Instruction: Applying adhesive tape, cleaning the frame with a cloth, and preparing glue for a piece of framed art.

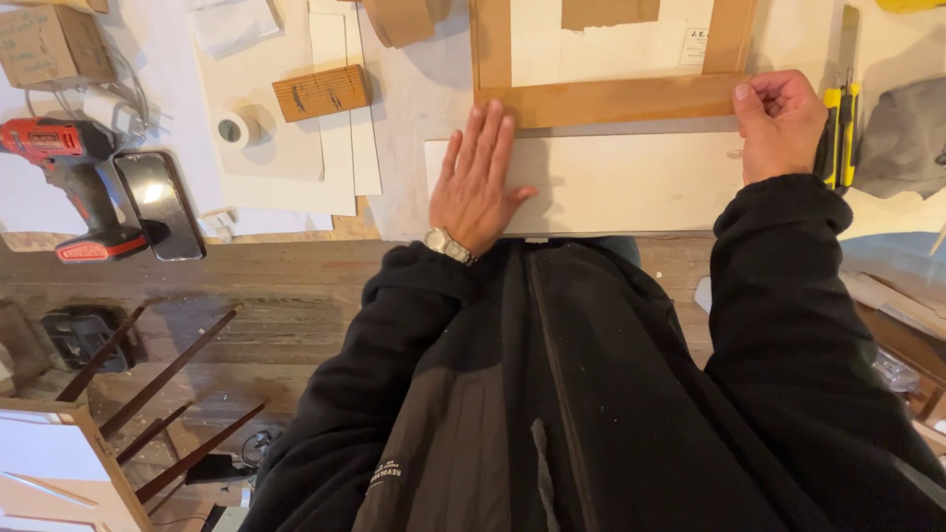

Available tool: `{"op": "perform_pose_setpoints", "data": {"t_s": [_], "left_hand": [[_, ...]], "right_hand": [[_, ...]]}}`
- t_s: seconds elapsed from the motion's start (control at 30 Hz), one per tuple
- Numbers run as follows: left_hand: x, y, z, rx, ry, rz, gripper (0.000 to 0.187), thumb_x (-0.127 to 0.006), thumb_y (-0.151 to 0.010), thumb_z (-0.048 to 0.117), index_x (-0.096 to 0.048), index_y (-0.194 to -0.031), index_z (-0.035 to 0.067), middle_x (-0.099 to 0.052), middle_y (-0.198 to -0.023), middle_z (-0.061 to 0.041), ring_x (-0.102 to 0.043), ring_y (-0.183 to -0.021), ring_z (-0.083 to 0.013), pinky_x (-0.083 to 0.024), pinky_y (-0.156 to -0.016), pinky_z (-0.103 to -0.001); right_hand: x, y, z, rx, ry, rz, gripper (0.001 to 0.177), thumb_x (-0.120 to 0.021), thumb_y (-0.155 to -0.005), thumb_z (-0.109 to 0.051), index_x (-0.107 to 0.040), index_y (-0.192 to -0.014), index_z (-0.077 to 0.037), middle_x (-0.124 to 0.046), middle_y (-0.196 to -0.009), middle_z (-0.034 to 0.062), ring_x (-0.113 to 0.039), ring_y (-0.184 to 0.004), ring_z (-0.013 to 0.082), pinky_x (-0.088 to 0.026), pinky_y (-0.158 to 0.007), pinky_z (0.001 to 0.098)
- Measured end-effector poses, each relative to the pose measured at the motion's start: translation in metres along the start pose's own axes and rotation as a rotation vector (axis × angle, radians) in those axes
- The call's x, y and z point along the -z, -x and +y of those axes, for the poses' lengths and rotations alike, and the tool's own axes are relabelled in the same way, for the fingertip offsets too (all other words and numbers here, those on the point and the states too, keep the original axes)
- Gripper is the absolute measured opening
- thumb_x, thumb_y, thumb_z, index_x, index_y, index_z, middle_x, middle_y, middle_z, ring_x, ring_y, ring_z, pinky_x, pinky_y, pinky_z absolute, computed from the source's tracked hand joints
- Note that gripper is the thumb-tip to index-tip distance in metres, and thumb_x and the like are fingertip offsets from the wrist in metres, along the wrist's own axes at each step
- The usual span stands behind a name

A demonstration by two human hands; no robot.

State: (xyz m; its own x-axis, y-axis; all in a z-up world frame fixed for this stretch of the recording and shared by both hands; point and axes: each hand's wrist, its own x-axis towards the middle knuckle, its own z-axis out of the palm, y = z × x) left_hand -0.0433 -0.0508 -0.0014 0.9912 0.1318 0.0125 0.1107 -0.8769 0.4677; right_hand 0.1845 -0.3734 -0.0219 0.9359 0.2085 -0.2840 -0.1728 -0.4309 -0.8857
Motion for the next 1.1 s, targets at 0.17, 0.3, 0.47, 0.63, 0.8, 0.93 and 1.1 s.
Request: {"op": "perform_pose_setpoints", "data": {"t_s": [0.17, 0.3, 0.47, 0.63, 0.8, 0.93, 1.1], "left_hand": [[-0.016, -0.004, 0.022, -0.018, 0.027, -0.137, 0.103, -0.066, -0.09, 0.061, -0.02, -0.163, 0.003, -0.016, -0.171, -0.015, -0.017, -0.159, -0.0314, -0.021, -0.13, -0.051], [-0.003, -0.011, 0.049, -0.226, 0.108, -0.236, 0.097, -0.066, -0.094, 0.057, -0.023, -0.164, 0.005, -0.019, -0.174, -0.01, -0.019, -0.161, -0.0277, -0.023, -0.132, -0.049], [-0.01, -0.012, 0.034, -0.039, 0.077, -0.107, 0.098, -0.068, -0.091, 0.054, -0.023, -0.162, 0.003, -0.018, -0.171, -0.013, -0.019, -0.159, -0.0308, -0.022, -0.129, -0.051], [-0.008, -0.008, 0.024, -0.049, 0.006, -0.158, 0.093, -0.06, -0.097, 0.058, -0.022, -0.164, 0.006, -0.019, -0.172, -0.009, -0.019, -0.16, -0.0294, -0.022, -0.13, -0.049], [-0.003, -0.008, 0.024, -0.068, -0.025, -0.151, 0.089, -0.048, -0.102, 0.064, -0.023, -0.164, 0.005, -0.02, -0.173, -0.01, -0.019, -0.16, -0.0298, -0.022, -0.131, -0.049], [-0.004, -0.009, 0.025, -0.09, -0.033, -0.134, 0.09, -0.052, -0.1, 0.064, -0.024, -0.164, 0.006, -0.021, -0.172, -0.009, -0.019, -0.16, -0.0295, -0.023, -0.13, -0.05], [-0.001, -0.015, 0.04, -0.073, -0.021, -0.192, 0.092, -0.06, -0.097, 0.059, -0.026, -0.162, 0.004, -0.021, -0.172, -0.01, -0.019, -0.16, -0.0292, -0.023, -0.13, -0.05]], "right_hand": [[0.001, -0.001, 0.007, 0.004, -0.013, 0.003, 0.012, -0.075, -0.111, -0.006, -0.064, -0.112, -0.002, -0.065, -0.094, -0.0012, -0.056, -0.077, 0.0057, -0.048, -0.07, 0.0207], [0.001, 0.0, 0.004, 0.02, 0.003, 0.0, 0.012, -0.074, -0.114, -0.006, -0.063, -0.113, -0.002, -0.066, -0.095, -0.0009, -0.056, -0.079, 0.0056, -0.048, -0.072, 0.0208], [0.005, -0.001, 0.01, 0.017, -0.019, -0.01, 0.011, -0.073, -0.112, -0.006, -0.063, -0.112, -0.002, -0.066, -0.094, -0.0012, -0.056, -0.077, 0.0054, -0.048, -0.071, 0.0206], [0.004, -0.001, 0.011, 0.019, -0.005, -0.008, 0.011, -0.074, -0.111, -0.006, -0.064, -0.112, -0.002, -0.065, -0.092, -0.0013, -0.057, -0.076, 0.0052, -0.048, -0.069, 0.0206], [0.005, -0.004, 0.016, 0.066, -0.042, -0.033, 0.012, -0.074, -0.112, -0.006, -0.062, -0.112, -0.001, -0.065, -0.093, -0.001, -0.056, -0.076, 0.0052, -0.048, -0.068, 0.0205], [0.004, -0.005, 0.018, 0.077, -0.073, -0.024, 0.011, -0.073, -0.11, -0.004, -0.062, -0.11, -0.001, -0.065, -0.092, -0.0007, -0.056, -0.075, 0.0053, -0.047, -0.067, 0.0203], [0.004, -0.002, 0.009, 0.06, -0.057, -0.016, 0.01, -0.074, -0.111, -0.004, -0.064, -0.11, -0.002, -0.066, -0.093, -0.0014, -0.057, -0.077, 0.0043, -0.048, -0.068, 0.0196]]}}
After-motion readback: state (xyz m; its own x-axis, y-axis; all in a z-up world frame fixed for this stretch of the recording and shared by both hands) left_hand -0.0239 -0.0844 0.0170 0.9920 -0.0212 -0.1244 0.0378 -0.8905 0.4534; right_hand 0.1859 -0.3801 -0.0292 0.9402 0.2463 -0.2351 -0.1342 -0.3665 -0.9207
